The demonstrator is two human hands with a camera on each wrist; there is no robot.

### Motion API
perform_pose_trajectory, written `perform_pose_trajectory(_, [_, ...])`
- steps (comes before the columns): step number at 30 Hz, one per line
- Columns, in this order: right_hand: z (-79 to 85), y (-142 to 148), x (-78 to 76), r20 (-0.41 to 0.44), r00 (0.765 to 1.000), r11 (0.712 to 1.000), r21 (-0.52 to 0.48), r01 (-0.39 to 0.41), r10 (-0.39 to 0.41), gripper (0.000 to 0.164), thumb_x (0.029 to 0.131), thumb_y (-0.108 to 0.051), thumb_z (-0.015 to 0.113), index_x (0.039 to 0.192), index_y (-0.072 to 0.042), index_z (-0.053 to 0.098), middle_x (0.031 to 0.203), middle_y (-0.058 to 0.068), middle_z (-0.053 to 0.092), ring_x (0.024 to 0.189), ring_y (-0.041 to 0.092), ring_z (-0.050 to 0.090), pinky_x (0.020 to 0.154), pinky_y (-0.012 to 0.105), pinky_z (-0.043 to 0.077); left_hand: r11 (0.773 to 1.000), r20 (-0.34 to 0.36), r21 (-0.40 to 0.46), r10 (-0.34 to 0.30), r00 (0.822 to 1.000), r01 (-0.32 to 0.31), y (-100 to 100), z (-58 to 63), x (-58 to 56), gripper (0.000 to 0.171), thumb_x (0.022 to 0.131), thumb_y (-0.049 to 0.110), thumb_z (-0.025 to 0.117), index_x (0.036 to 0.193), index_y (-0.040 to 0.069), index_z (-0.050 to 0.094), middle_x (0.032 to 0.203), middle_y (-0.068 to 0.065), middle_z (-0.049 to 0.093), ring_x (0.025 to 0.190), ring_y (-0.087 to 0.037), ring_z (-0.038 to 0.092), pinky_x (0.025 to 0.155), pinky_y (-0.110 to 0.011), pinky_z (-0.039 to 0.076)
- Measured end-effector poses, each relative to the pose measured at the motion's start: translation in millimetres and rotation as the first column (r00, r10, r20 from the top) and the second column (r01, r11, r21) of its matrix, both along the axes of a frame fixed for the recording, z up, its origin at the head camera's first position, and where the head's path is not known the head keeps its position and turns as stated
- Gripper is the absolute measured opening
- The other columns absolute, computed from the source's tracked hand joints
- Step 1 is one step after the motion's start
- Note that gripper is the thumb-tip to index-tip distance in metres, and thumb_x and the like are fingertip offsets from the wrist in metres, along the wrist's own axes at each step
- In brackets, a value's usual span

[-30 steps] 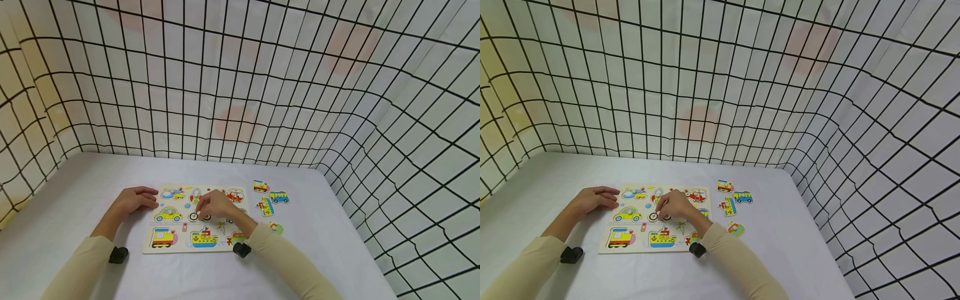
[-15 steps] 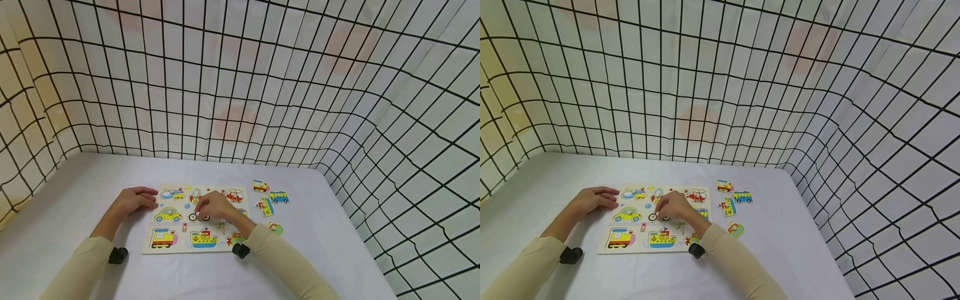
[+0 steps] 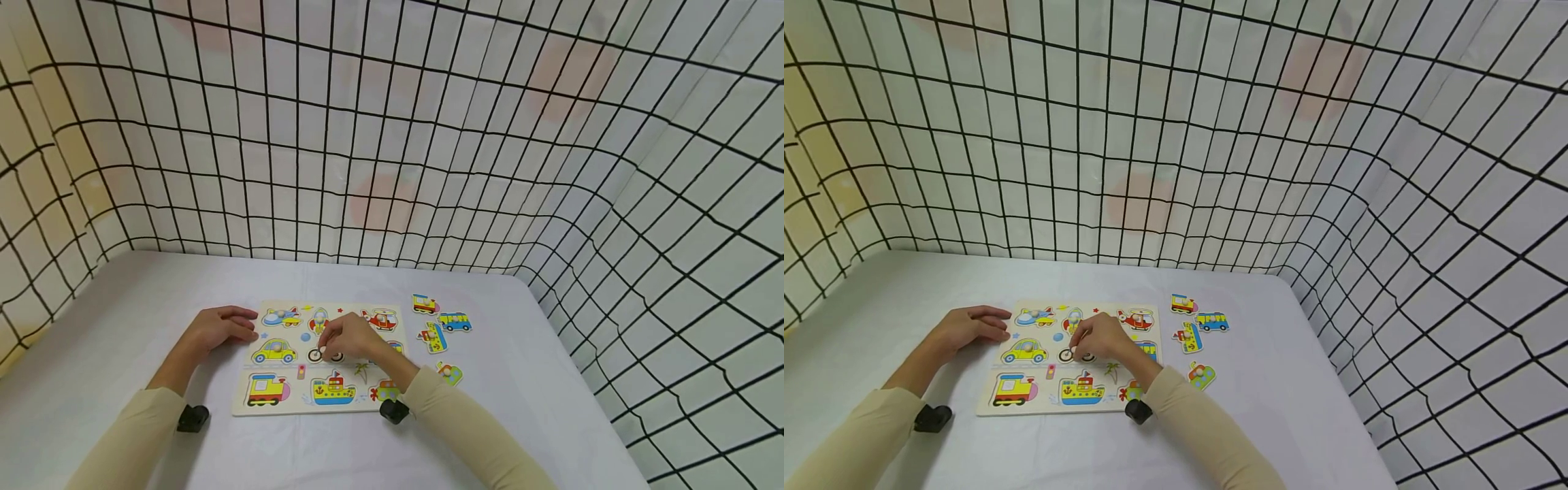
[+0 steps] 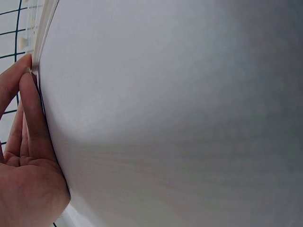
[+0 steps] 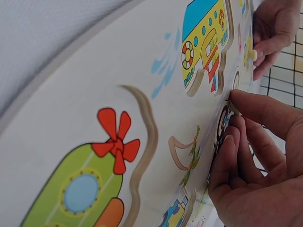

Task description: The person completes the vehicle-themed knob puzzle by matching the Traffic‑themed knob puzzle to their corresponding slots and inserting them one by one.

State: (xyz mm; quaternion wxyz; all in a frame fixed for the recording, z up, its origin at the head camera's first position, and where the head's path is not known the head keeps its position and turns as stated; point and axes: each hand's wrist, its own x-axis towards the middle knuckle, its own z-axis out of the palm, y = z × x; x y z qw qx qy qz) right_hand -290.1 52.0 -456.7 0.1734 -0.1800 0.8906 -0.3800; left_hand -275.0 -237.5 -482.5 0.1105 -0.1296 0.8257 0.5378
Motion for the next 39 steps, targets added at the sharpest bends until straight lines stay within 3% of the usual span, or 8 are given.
perform_pose_trajectory(10, [10.3, 14.2, -1.2, 0.002, 1.000, 1.000, -0.006, 0.022, -0.022, 0.013, 0.078, -0.015, 0.085, 0.089, -0.019, 0.080, 0.080, -0.005, 0.072, 0.071, 0.013, 0.062, 0.061, 0.026, 0.046, 1.000, -0.001, 0.015, 0.008, 1.000, -0.008, -0.1, 0.2, 1.1, 0.059, 0.081, 0.017, 0.081, 0.136, 0.004, 0.062, 0.096, -0.002, 0.077, 0.106, -0.028, 0.064, 0.090, -0.038, 0.048])
perform_pose_trajectory(20, [21.7, 48.2, -10.0, -0.033, 0.997, 0.997, -0.027, 0.069, -0.070, 0.017, 0.082, -0.016, 0.083, 0.099, -0.014, 0.080, 0.090, 0.000, 0.073, 0.082, 0.019, 0.067, 0.069, 0.031, 0.053, 1.000, 0.004, 0.001, 0.003, 1.000, -0.003, 0.0, -0.9, -0.4, 0.059, 0.082, 0.018, 0.081, 0.136, 0.004, 0.061, 0.100, -0.003, 0.077, 0.107, -0.029, 0.063, 0.090, -0.039, 0.048])
perform_pose_trajectory(24, [25.0, 61.9, -14.2, -0.021, 0.994, 0.994, -0.038, 0.105, -0.106, 0.019, 0.082, -0.018, 0.083, 0.100, -0.014, 0.079, 0.091, -0.001, 0.075, 0.083, 0.019, 0.068, 0.074, 0.034, 0.057, 1.000, 0.003, 0.003, 0.008, 1.000, -0.008, -0.3, -1.1, 0.3, 0.059, 0.081, 0.018, 0.081, 0.135, 0.004, 0.062, 0.100, -0.004, 0.077, 0.108, -0.031, 0.063, 0.091, -0.041, 0.048])
perform_pose_trajectory(31, [31.9, 85.5, -18.4, 0.018, 0.982, 0.980, -0.064, 0.187, -0.186, 0.019, 0.084, -0.018, 0.082, 0.102, -0.013, 0.078, 0.093, 0.000, 0.076, 0.086, 0.024, 0.069, 0.084, 0.046, 0.056, 1.000, 0.004, 0.007, 0.009, 1.000, -0.009, -0.6, -0.1, 0.6, 0.059, 0.081, 0.018, 0.081, 0.136, 0.004, 0.062, 0.098, -0.002, 0.077, 0.098, -0.025, 0.065, 0.080, -0.031, 0.049])
perform_pose_trajectory(39, [34.0, 117.4, -23.5, -0.020, 0.966, 0.962, -0.098, 0.256, -0.259, 0.025, 0.084, -0.017, 0.081, 0.107, -0.007, 0.077, 0.094, 0.003, 0.077, 0.090, 0.026, 0.070, 0.085, 0.046, 0.057, 1.000, 0.009, 0.021, 0.008, 1.000, -0.008, -1.4, -0.9, -0.4, 0.060, 0.080, 0.018, 0.082, 0.135, 0.004, 0.062, 0.097, -0.002, 0.078, 0.098, -0.024, 0.066, 0.082, -0.030, 0.049])
